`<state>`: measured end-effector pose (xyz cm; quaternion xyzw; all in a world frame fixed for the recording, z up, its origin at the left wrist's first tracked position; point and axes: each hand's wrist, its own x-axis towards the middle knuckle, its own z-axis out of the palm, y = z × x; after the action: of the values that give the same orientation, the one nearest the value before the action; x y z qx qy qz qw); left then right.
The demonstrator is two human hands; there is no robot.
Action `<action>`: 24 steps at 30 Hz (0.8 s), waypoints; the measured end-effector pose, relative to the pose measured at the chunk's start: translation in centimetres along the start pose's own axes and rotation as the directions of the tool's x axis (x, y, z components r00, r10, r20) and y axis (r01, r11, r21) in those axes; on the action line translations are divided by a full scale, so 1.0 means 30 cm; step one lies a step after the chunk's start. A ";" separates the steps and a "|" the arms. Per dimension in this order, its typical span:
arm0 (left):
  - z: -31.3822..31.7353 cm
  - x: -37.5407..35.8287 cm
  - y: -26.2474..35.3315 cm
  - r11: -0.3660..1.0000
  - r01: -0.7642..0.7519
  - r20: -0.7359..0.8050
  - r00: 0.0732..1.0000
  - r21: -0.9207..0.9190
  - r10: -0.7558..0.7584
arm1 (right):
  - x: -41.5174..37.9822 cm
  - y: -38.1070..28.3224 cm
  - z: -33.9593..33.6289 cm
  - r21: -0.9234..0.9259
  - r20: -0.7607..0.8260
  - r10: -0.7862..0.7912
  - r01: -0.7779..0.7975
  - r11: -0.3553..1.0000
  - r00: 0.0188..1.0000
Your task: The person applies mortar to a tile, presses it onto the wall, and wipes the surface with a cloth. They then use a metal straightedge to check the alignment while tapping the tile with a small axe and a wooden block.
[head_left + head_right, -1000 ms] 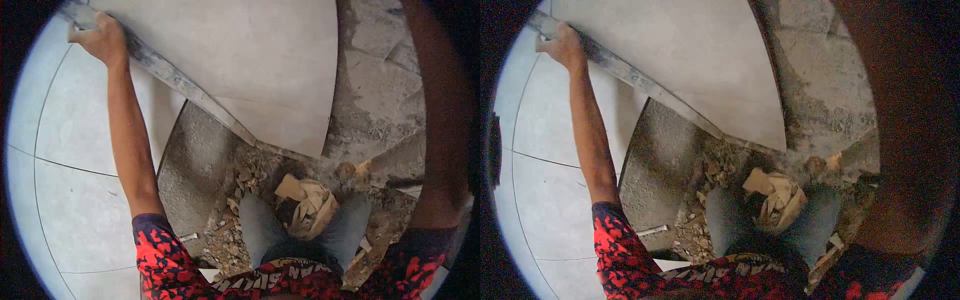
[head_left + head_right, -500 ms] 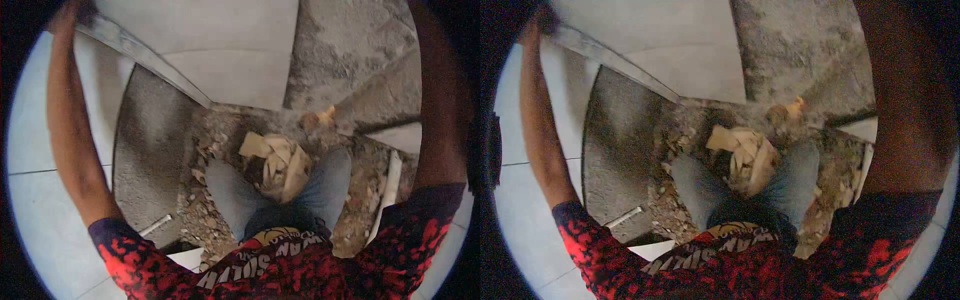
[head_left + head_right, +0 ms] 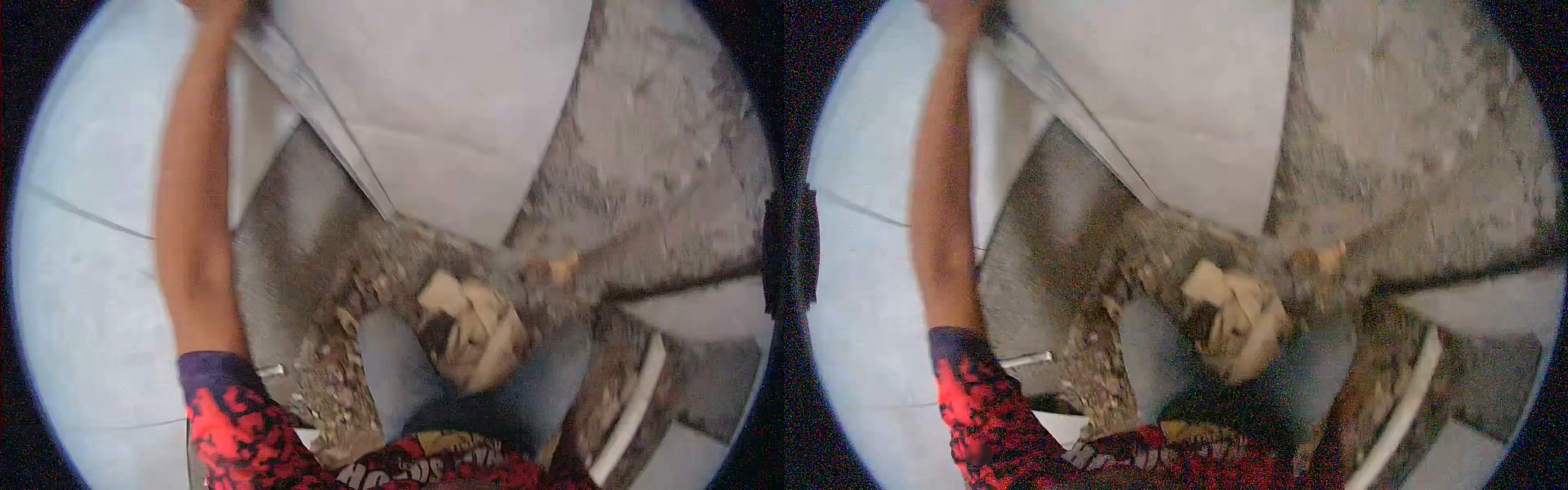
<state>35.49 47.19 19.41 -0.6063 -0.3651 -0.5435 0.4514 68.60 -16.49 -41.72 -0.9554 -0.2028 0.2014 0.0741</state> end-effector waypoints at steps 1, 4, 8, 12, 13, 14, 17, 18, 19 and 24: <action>0.034 0.010 -0.029 0.998 -0.020 0.026 0.999 0.060 0.019 | -0.034 0.004 0.058 0.038 0.041 0.024 -0.025 0.999 0.999; -0.179 0.048 0.131 0.977 0.105 0.230 0.971 -0.188 -0.060 | -0.030 -0.078 0.135 0.134 0.070 0.007 -0.017 0.991 0.998; -0.086 0.043 0.059 0.946 -0.025 -0.113 0.994 -0.322 -0.013 | 0.038 -0.179 0.173 0.223 0.051 -0.008 -0.004 0.975 0.999; -0.064 0.055 0.096 0.826 0.066 -0.223 0.948 -0.560 -0.228 | 0.108 -0.212 0.180 0.290 0.011 0.020 -0.022 0.957 1.000; -0.107 0.055 0.036 0.766 0.179 -0.180 0.916 -0.617 -0.359 | 0.077 -0.211 0.181 0.303 0.000 0.038 -0.036 0.952 0.999; -0.095 0.058 0.028 0.767 0.180 -0.190 0.911 -0.616 -0.366 | 0.094 -0.206 0.180 0.329 -0.016 0.056 -0.048 0.943 0.998; -0.055 0.030 -0.003 0.730 0.356 0.028 0.907 -0.583 -0.420 | 0.099 -0.152 0.167 0.391 -0.067 0.144 -0.107 0.914 0.987; -0.051 0.033 -0.003 0.771 0.282 -0.022 0.934 -0.572 -0.357 | 0.099 -0.130 0.157 0.439 -0.092 0.180 -0.123 0.890 0.979; -0.037 0.023 -0.005 0.801 0.212 -0.060 0.954 -0.560 -0.295 | 0.085 -0.089 0.139 0.475 -0.123 0.222 -0.139 0.869 0.967; -0.001 0.005 -0.016 0.839 0.327 0.042 0.938 -0.435 -0.343 | -0.059 0.169 0.006 0.768 -0.359 0.372 0.044 0.639 0.856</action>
<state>35.07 47.30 19.63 -0.6081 -0.3262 -0.6928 0.2093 68.84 -21.81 -42.39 -0.8700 0.0158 0.0261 0.4921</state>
